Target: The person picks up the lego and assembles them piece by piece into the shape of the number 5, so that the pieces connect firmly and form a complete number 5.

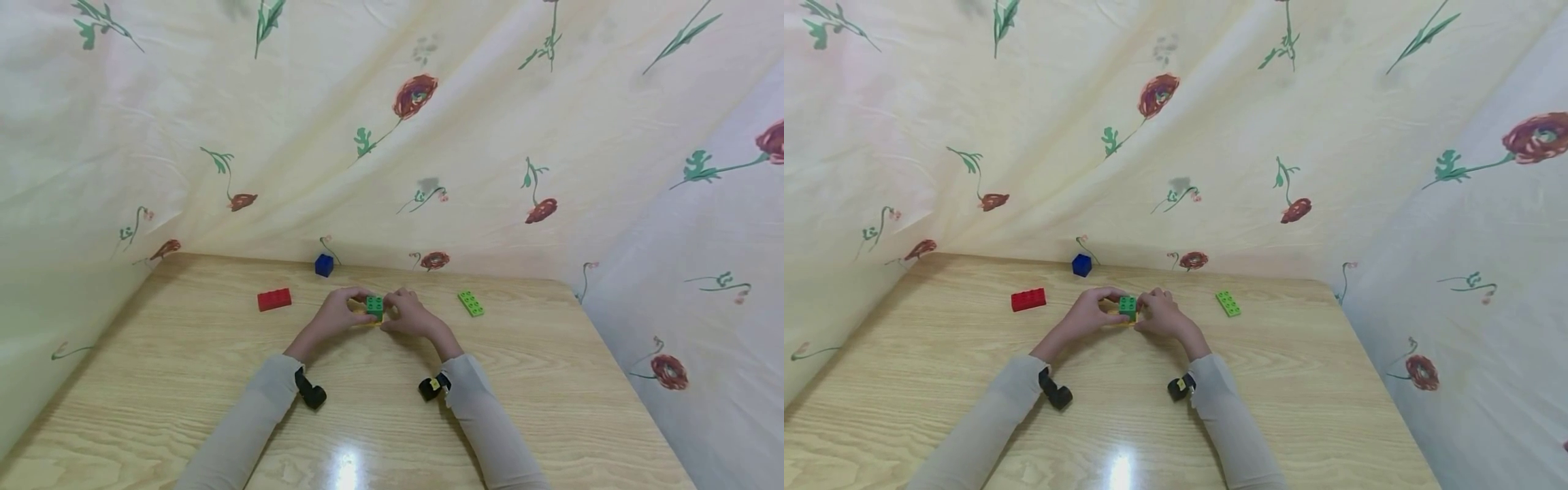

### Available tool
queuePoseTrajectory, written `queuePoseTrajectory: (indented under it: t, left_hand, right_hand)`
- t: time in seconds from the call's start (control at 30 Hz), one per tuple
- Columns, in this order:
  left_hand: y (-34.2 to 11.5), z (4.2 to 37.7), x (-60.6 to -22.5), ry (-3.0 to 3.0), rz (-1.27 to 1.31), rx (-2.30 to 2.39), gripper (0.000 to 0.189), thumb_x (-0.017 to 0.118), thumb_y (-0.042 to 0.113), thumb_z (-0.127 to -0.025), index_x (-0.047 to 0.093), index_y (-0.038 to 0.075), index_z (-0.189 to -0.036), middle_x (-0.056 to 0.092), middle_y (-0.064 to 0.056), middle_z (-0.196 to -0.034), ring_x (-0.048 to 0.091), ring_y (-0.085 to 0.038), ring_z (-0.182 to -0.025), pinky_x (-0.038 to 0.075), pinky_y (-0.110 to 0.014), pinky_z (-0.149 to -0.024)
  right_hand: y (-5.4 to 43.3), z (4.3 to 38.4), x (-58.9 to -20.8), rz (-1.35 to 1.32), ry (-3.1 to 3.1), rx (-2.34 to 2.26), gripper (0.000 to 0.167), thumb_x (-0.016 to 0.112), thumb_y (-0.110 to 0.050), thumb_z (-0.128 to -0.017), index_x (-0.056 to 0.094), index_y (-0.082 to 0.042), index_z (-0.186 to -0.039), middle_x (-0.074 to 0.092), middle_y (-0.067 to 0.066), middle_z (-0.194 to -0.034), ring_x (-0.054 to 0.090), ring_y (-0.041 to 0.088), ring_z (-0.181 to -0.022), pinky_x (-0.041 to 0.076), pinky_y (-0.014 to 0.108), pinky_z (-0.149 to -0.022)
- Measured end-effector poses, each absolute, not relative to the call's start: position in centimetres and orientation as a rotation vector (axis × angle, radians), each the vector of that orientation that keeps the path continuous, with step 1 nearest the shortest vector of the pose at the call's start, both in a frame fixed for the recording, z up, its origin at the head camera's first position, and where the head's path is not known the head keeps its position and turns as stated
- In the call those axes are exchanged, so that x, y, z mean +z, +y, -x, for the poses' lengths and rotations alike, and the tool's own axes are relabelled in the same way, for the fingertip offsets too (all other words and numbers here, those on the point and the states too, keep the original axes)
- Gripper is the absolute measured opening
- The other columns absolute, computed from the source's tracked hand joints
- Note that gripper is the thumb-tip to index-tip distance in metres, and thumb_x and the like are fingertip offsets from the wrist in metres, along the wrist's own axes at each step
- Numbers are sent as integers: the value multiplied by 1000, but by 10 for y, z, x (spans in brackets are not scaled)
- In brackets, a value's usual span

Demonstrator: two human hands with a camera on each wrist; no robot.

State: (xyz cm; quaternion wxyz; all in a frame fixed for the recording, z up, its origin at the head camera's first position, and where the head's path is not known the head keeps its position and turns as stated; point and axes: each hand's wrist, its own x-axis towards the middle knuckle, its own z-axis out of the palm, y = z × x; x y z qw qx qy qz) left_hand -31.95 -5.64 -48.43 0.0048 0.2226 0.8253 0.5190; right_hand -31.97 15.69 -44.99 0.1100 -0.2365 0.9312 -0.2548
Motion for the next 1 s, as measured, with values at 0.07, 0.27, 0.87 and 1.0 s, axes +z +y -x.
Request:
queuePoseTrajectory:
  t: [0.07, 0.27, 0.87, 1.0]
  left_hand:
    - [-57, 320, -485, 2583, -698, 1625, 40, 86, 17, -83, 72, 14, -121, 73, -1, -113, 64, -21, -109, 51, -45, -97]
    - [-56, 321, -486, 2570, -695, 1629, 40, 85, 15, -84, 72, 13, -121, 73, -2, -113, 65, -22, -110, 53, -45, -97]
    - [-55, 321, -489, 2568, -730, 1626, 38, 83, 12, -85, 72, 11, -122, 73, -4, -115, 65, -23, -110, 54, -44, -96]
    - [-55, 322, -489, 2571, -722, 1624, 38, 83, 14, -86, 72, 12, -122, 73, -3, -115, 65, -22, -110, 54, -43, -96]
  right_hand:
    - [157, 320, -450, 698, 2736, -750, 36, 76, -16, -92, 63, -4, -123, 54, 18, -126, 44, 33, -115, 42, 53, -102]
    - [157, 319, -450, 709, 2736, -750, 38, 76, -17, -93, 62, -4, -126, 54, 19, -127, 43, 33, -115, 42, 53, -101]
    - [158, 322, -453, 709, 2741, -736, 41, 76, -18, -93, 60, -2, -128, 53, 19, -127, 43, 33, -115, 42, 52, -101]
    - [158, 322, -452, 708, 2740, -731, 45, 76, -18, -93, 59, 0, -131, 53, 19, -127, 43, 33, -116, 42, 52, -102]
